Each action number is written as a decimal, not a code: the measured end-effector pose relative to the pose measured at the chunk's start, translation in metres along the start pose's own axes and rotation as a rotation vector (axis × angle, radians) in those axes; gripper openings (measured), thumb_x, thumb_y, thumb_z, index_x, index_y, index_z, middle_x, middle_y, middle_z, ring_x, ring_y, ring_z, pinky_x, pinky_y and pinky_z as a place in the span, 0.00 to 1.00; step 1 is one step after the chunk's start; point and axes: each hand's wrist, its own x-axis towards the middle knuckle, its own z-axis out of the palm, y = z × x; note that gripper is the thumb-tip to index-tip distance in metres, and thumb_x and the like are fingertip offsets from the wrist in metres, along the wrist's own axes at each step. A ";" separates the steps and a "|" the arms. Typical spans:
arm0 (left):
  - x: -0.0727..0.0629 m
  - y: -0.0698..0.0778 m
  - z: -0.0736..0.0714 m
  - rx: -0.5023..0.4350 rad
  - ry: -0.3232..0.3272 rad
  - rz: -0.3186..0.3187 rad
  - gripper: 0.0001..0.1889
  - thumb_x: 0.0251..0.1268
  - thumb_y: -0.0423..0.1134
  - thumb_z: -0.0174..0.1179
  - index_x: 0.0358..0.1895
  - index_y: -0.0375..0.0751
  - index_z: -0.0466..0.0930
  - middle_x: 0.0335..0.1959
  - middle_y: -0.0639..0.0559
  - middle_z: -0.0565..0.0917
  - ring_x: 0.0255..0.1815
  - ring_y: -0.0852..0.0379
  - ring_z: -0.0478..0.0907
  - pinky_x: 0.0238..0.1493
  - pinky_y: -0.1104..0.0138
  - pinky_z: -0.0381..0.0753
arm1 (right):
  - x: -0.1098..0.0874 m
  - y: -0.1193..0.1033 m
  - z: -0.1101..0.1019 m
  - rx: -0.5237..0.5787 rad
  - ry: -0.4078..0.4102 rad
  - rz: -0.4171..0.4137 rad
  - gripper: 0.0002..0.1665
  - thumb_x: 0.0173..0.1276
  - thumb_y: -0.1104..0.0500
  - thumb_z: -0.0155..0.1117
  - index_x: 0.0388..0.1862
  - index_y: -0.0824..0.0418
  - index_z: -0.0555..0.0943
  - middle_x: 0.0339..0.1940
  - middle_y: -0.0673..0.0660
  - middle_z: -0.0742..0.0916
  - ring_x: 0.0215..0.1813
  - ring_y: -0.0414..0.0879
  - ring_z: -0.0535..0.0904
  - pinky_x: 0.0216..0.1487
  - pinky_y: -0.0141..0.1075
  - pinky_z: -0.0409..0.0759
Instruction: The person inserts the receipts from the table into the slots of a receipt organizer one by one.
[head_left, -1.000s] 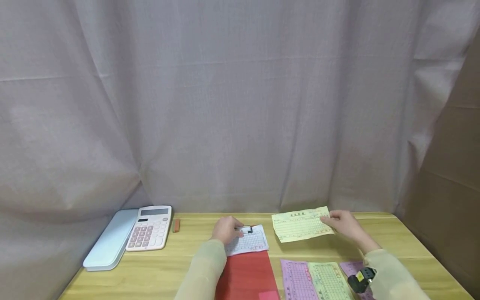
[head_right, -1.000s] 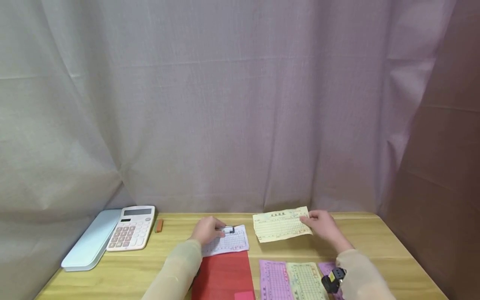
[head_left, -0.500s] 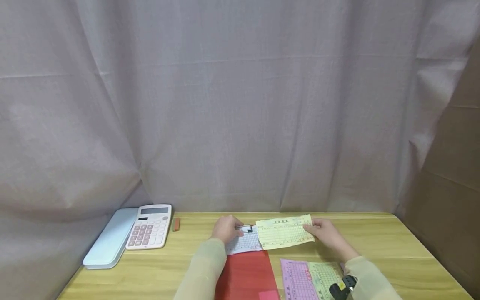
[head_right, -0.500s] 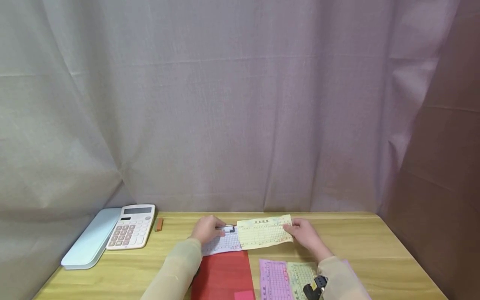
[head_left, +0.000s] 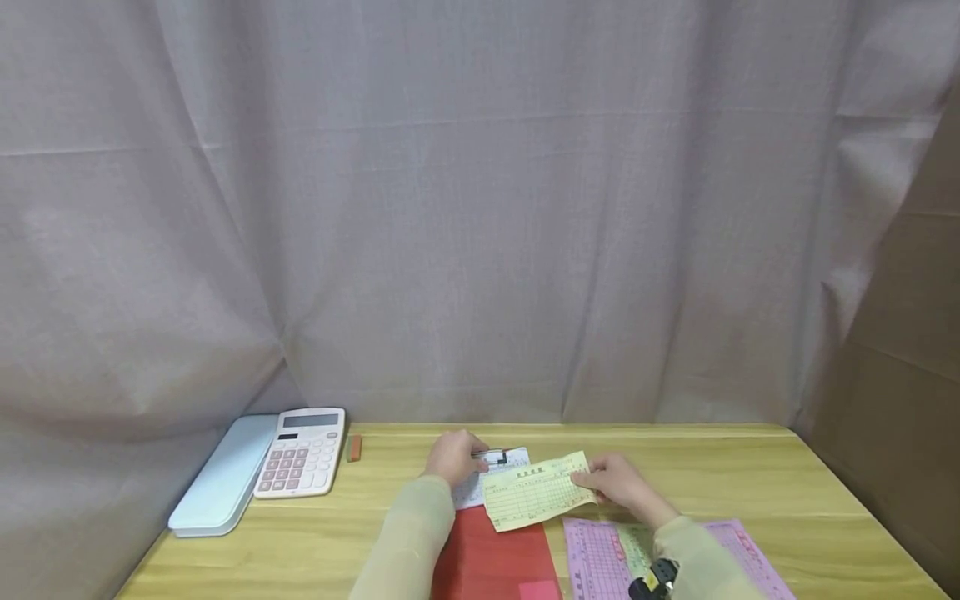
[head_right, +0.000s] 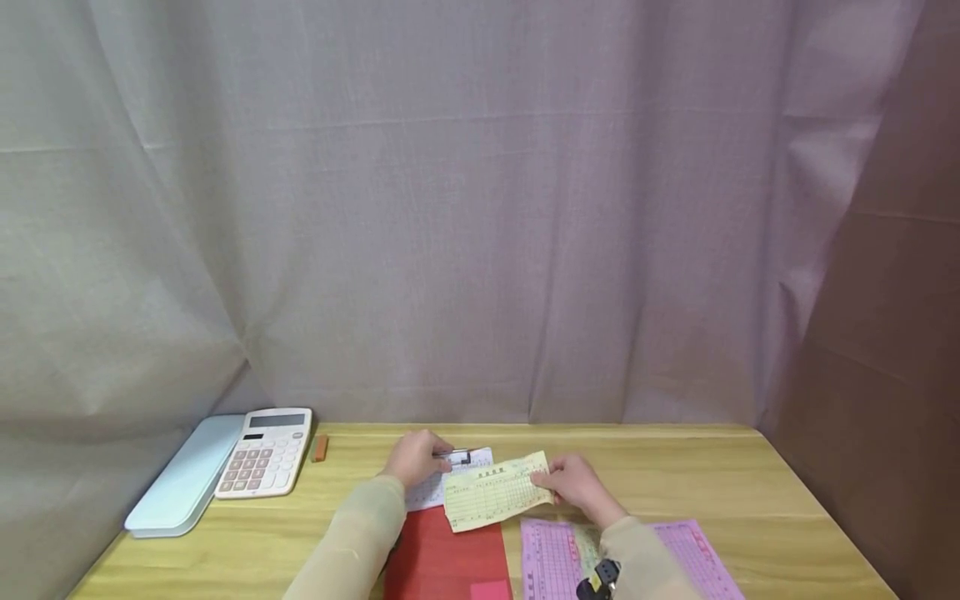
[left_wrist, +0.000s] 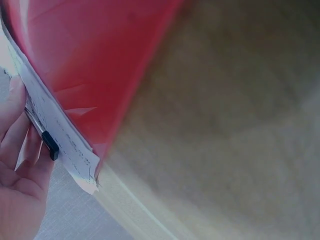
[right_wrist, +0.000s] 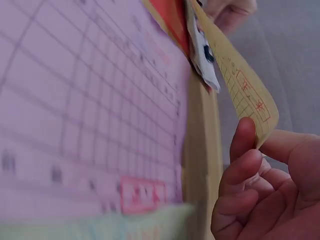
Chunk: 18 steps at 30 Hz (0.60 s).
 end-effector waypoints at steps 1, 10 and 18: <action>0.000 0.000 0.000 0.000 -0.002 -0.003 0.12 0.45 0.40 0.74 0.37 0.47 0.89 0.35 0.56 0.88 0.42 0.55 0.83 0.46 0.62 0.80 | 0.000 -0.001 0.003 -0.004 0.003 0.002 0.16 0.61 0.56 0.67 0.19 0.60 0.73 0.10 0.48 0.70 0.16 0.38 0.61 0.19 0.28 0.57; -0.001 -0.001 -0.001 0.007 0.003 0.005 0.12 0.46 0.41 0.73 0.37 0.47 0.89 0.35 0.56 0.88 0.41 0.55 0.84 0.44 0.62 0.80 | 0.002 -0.013 0.029 0.061 0.014 0.030 0.16 0.59 0.60 0.68 0.17 0.60 0.72 0.09 0.47 0.67 0.13 0.36 0.58 0.16 0.26 0.56; 0.000 -0.001 -0.001 0.000 -0.008 0.008 0.11 0.46 0.41 0.73 0.37 0.47 0.89 0.35 0.56 0.88 0.40 0.56 0.84 0.44 0.63 0.81 | 0.005 -0.021 0.046 0.105 -0.015 0.097 0.18 0.59 0.59 0.68 0.17 0.58 0.70 0.09 0.47 0.66 0.12 0.35 0.56 0.13 0.24 0.53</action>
